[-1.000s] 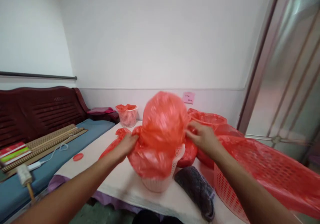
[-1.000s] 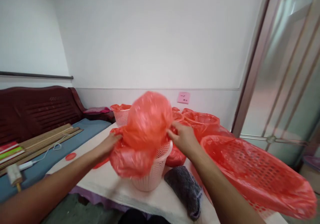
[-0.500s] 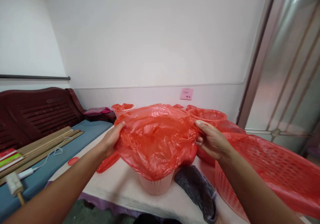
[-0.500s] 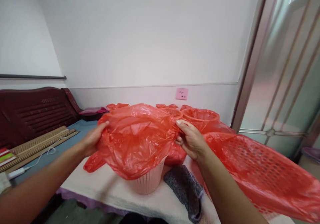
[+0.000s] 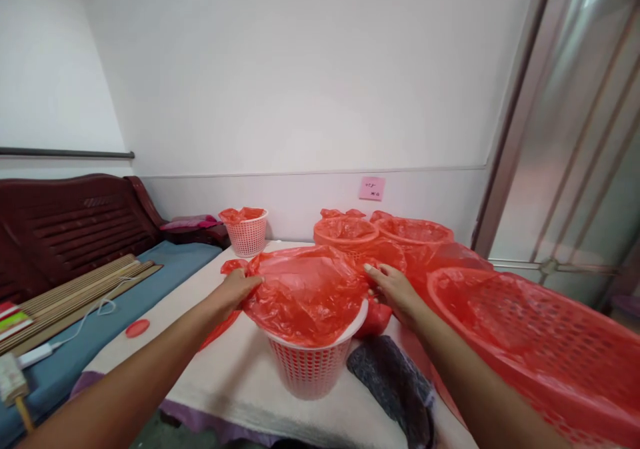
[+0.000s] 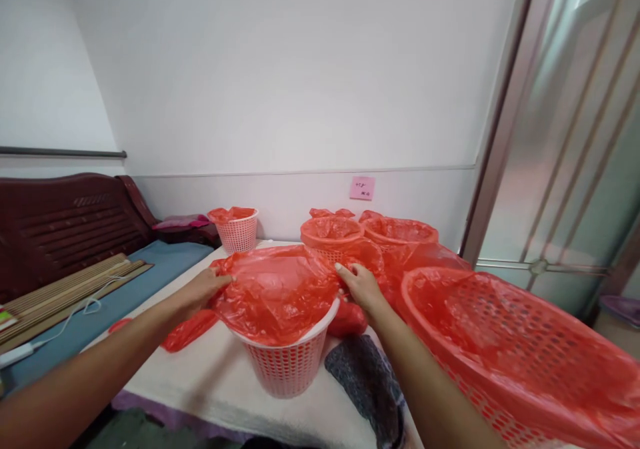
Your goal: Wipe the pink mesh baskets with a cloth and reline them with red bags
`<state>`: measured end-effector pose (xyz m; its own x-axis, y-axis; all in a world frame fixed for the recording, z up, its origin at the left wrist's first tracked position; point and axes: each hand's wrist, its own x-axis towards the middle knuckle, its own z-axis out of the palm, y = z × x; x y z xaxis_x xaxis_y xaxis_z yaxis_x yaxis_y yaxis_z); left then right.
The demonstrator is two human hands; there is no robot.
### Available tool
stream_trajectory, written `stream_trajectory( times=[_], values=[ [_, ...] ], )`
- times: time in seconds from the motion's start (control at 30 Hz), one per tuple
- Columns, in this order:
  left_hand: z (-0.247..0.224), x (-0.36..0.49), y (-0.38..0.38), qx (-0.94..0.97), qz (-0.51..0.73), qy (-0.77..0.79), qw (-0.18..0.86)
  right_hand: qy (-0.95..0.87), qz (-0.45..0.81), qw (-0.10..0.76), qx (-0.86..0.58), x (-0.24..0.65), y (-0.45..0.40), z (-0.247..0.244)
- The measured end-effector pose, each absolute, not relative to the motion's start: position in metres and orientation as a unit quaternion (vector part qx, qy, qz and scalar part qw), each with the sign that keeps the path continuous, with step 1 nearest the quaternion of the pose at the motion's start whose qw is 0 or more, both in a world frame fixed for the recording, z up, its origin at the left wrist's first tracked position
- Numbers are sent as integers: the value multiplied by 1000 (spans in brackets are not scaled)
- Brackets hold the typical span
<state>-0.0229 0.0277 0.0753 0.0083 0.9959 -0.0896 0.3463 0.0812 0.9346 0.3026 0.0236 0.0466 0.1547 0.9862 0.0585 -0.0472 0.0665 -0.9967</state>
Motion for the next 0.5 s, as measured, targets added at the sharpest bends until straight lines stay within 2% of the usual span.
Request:
stream_trajectory(
  times=[0.23, 0.37, 0.5],
  values=[
    [53, -29, 46, 616, 354, 594, 378, -449, 435, 558, -546, 314, 37, 25],
    [61, -32, 45, 614, 345, 609, 365, -429, 449, 583, -524, 314, 37, 21],
    [70, -38, 39, 610, 376, 634, 290, -440, 419, 573, -549, 312, 34, 24]
  ],
)
